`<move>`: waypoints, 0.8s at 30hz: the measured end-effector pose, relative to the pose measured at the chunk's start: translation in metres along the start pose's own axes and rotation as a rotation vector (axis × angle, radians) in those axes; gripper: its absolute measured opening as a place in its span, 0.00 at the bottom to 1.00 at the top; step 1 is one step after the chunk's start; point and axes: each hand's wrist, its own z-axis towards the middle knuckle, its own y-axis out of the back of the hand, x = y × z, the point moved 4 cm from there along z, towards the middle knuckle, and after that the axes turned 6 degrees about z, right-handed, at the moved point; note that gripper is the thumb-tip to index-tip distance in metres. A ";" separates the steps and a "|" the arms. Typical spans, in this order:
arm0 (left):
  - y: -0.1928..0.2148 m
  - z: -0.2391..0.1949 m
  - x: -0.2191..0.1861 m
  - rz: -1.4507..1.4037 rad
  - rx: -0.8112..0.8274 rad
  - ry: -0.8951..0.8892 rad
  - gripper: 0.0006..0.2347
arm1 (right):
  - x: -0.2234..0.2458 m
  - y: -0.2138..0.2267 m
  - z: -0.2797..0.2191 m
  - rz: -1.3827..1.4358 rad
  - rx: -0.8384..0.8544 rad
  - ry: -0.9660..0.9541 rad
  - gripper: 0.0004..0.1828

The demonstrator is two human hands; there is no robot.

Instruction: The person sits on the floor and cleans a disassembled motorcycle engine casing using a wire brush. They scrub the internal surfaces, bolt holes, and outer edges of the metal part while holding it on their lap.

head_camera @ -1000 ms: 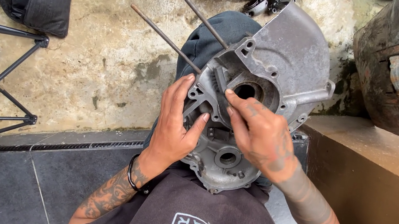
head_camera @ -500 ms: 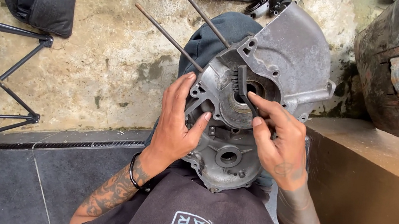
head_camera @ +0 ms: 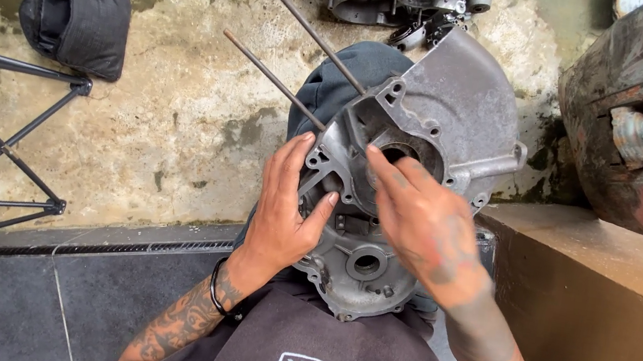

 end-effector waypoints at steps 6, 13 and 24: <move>0.001 0.005 -0.001 -0.043 0.015 -0.007 0.29 | -0.004 -0.017 0.007 -0.300 -0.102 0.126 0.21; 0.001 0.006 -0.003 -0.056 0.029 -0.018 0.29 | 0.001 -0.001 0.019 -0.288 -0.051 0.180 0.20; -0.001 0.005 0.003 -0.061 0.036 -0.011 0.28 | 0.005 0.001 0.014 -0.294 -0.087 0.135 0.20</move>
